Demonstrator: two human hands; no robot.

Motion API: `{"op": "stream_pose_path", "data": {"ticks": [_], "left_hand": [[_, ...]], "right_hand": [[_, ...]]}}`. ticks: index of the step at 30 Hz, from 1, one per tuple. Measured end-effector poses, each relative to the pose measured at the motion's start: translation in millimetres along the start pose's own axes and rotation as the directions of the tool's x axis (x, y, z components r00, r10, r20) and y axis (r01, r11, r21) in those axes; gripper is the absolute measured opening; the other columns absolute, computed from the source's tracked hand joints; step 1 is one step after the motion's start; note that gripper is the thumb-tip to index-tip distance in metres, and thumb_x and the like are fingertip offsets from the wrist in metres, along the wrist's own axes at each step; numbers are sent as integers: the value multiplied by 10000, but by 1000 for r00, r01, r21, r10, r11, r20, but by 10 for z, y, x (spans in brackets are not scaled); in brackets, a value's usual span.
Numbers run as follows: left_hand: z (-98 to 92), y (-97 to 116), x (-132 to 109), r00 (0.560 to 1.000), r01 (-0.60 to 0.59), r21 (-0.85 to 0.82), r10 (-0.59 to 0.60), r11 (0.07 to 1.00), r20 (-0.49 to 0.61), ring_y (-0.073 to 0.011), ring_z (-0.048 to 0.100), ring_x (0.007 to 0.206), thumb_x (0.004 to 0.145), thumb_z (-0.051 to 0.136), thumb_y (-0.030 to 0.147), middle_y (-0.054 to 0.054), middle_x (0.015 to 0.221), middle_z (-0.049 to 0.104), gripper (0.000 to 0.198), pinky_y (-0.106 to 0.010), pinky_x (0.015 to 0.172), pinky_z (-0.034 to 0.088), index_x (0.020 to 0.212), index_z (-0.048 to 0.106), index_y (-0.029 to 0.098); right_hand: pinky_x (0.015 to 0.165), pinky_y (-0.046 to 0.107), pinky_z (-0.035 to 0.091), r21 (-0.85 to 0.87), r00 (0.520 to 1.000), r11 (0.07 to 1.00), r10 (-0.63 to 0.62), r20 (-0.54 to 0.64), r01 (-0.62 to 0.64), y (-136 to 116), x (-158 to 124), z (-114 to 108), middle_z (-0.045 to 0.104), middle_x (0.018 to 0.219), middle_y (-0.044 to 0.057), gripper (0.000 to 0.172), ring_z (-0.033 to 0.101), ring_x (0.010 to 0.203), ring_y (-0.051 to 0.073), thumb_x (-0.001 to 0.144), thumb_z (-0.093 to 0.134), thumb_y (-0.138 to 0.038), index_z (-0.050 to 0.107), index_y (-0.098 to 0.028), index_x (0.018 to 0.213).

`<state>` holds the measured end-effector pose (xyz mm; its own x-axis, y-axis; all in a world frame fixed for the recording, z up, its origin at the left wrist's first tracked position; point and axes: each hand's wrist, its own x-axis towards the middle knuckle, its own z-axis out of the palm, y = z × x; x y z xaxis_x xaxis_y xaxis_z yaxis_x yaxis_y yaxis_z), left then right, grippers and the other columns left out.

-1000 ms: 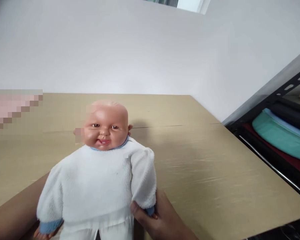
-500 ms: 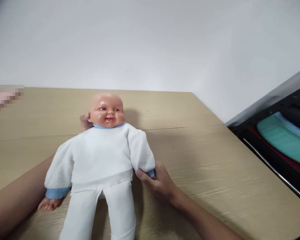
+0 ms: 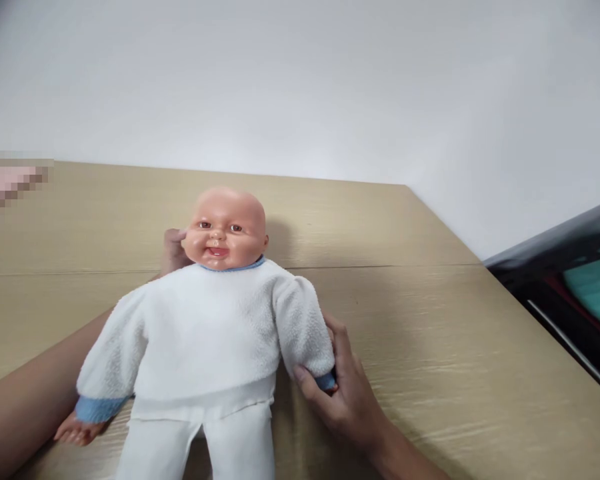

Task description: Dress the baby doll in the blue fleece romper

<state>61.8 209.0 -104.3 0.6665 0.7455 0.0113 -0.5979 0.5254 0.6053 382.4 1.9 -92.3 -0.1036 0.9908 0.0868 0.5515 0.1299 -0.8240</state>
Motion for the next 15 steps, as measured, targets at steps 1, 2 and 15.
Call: {"op": "stream_pose_path", "data": {"ticks": [1,2,15], "left_hand": [[-14,1,7,1000,14,28,-14,1000,9,-463,584,1559,946,714,689,-76,1566,741,795,-573,1395,380,1543,684,165],[-36,2,15,1000,21,68,-22,997,17,-463,568,1573,936,722,740,-90,1579,731,852,-573,1407,355,1562,668,165],[-75,23,52,1000,-8,298,15,954,-21,-476,648,1493,982,686,697,-151,1378,835,714,-587,1361,433,1411,745,129]], "right_hand": [[845,308,653,-7,1000,1000,9,5,-9,0,0,-8,755,1390,130,642,801,1089,250,1052,672,-416,384,-272,1608],[826,312,652,-13,1000,1000,16,8,-15,-1,1,-16,761,1377,134,640,802,1084,258,1050,675,-433,399,-262,1602],[856,321,632,15,998,998,66,22,-66,61,-7,-10,791,1279,98,628,781,1091,276,1056,688,-519,469,-255,1582]]}}
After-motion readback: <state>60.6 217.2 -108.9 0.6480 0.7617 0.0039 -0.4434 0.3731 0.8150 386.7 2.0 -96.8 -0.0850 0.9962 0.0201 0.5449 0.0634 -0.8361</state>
